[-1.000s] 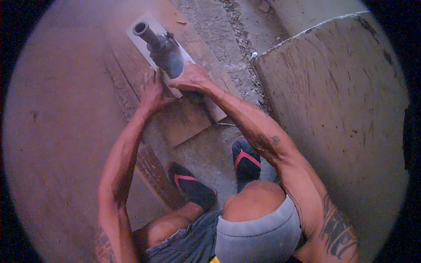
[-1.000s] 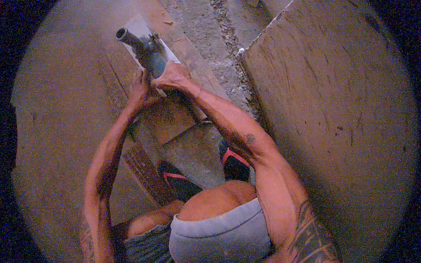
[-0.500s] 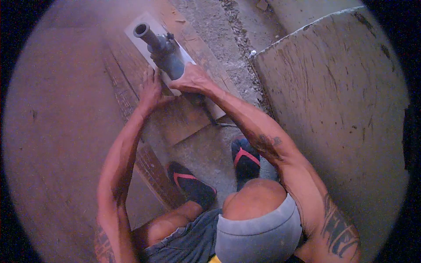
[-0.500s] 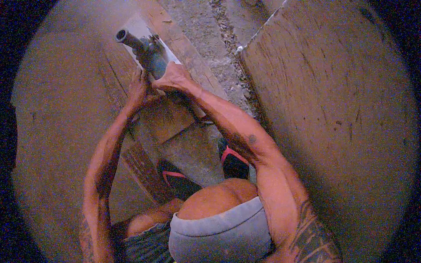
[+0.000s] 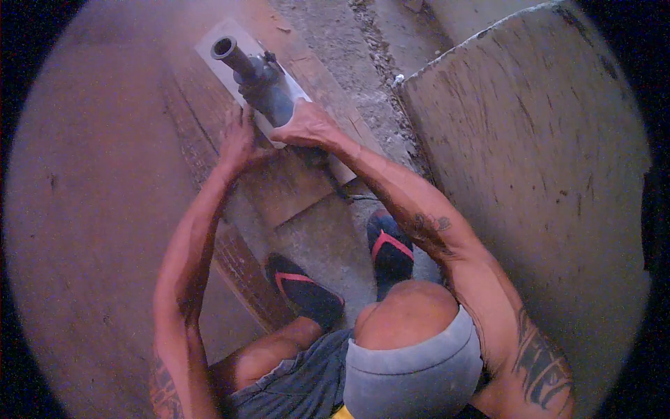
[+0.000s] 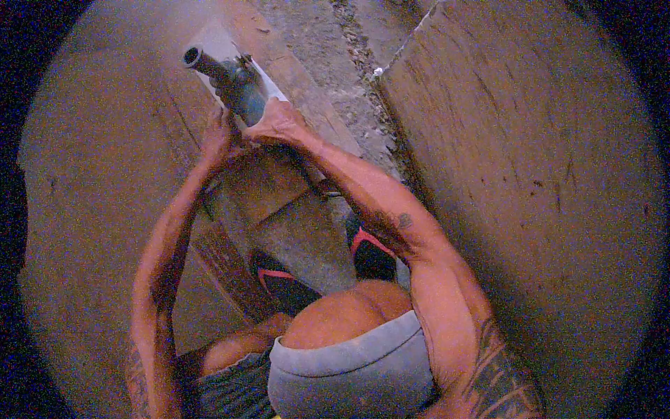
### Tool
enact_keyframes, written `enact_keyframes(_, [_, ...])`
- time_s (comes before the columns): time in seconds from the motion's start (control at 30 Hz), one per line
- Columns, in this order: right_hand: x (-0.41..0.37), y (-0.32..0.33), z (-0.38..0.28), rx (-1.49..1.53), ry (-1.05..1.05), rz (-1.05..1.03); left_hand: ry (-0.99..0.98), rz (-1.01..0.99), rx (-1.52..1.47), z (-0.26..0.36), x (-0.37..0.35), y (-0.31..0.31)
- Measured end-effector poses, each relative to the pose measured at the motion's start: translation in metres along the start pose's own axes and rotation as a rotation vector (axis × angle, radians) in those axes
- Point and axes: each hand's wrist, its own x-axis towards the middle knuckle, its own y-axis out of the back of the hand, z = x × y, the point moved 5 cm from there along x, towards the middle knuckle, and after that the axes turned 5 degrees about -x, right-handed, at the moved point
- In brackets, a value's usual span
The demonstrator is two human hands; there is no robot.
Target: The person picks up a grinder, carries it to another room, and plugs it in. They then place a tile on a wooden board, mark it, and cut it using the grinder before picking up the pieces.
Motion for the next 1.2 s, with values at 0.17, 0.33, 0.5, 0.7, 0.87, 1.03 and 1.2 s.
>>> enact_keyframes(0.17, [-0.003,-0.002,0.004,0.053,0.004,-0.008,-0.001,-0.042,-0.004,-0.002,0.002,0.000])
enact_keyframes(0.33, [-0.002,-0.005,0.009,0.023,0.004,-0.015,-0.023,-0.042,-0.013,0.005,0.001,0.004])
enact_keyframes(0.5, [-0.003,-0.008,0.013,-0.010,-0.001,0.018,0.021,-0.019,-0.007,0.011,-0.003,0.010])
enact_keyframes(0.7, [-0.013,-0.003,0.010,-0.018,-0.007,-0.013,-0.029,-0.018,0.009,0.000,-0.001,0.002])
enact_keyframes(0.87, [-0.018,-0.005,0.012,-0.022,-0.027,-0.024,-0.066,0.020,0.011,-0.003,-0.002,-0.003])
enact_keyframes(1.03, [-0.019,-0.009,0.016,-0.036,-0.055,-0.019,-0.070,0.011,0.021,-0.001,-0.003,-0.001])
enact_keyframes(1.2, [-0.027,-0.008,0.020,-0.049,-0.049,-0.003,-0.042,-0.016,0.063,0.001,-0.003,-0.004])
